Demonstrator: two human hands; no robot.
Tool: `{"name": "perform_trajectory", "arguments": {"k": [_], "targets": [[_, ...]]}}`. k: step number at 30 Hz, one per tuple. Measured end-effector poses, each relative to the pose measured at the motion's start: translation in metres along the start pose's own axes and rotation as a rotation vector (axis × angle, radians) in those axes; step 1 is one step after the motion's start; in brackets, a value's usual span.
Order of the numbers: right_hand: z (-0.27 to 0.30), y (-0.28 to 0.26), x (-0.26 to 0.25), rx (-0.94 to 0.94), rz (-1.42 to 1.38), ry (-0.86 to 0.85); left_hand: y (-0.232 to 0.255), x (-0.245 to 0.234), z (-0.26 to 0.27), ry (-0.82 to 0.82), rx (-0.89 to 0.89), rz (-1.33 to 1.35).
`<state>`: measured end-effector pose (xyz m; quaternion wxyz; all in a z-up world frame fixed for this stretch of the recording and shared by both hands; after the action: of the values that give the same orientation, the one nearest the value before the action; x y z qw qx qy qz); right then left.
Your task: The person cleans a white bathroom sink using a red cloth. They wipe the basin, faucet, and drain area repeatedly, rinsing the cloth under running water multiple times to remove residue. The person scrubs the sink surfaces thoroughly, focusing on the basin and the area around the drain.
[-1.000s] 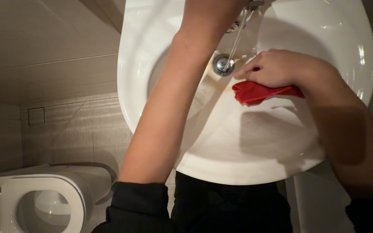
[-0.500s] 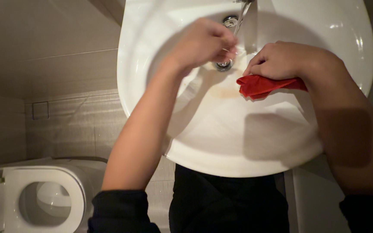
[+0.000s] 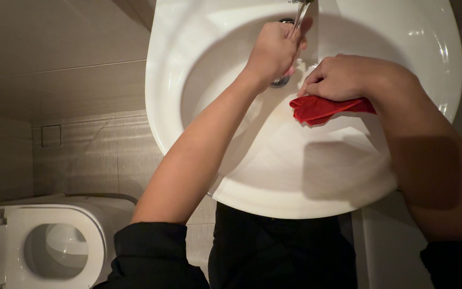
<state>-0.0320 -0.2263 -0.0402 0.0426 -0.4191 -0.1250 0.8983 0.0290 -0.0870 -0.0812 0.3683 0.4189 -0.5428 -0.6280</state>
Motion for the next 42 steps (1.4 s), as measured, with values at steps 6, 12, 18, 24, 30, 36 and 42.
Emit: {"name": "perform_trajectory", "arguments": {"k": [6, 12, 18, 24, 30, 36, 42], "targets": [[-0.001, 0.0, 0.001, 0.014, -0.021, 0.017, -0.011, -0.004, -0.008, 0.036, -0.007, -0.305], [-0.002, -0.001, 0.001, 0.0, -0.047, 0.019, -0.027, -0.003, -0.015, -0.151, 0.004, 0.031], [-0.004, 0.002, 0.003, 0.035, -0.01, -0.022, -0.018, -0.003, -0.009, -0.193, -0.148, 0.301], [-0.008, 0.0, -0.006, -0.149, -0.098, 0.139, -0.012, -0.012, 0.001, -0.07, -0.174, 0.167], [-0.001, -0.002, -0.015, -0.169, -0.54, 0.312, 0.007, -0.029, 0.012, 0.17, -0.142, -0.389], [-0.011, -0.008, -0.008, -0.555, -0.856, 0.451, 0.024, -0.018, 0.049, -0.155, -0.256, -0.173], [0.004, -0.005, -0.035, -0.204, -0.838, 0.332, 0.016, -0.021, 0.041, -0.221, -0.186, 0.07]]}}
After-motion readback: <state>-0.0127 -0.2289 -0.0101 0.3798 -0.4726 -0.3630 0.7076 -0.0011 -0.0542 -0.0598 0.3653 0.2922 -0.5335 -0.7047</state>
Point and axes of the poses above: each hand's wrist, its own z-axis away from the middle knuckle, its own x-axis out of the palm, y = z × x, the point moved 4 cm from there along -z, towards the middle knuckle, and after that the axes turned 5 degrees about -z, right-handed, at the moved point
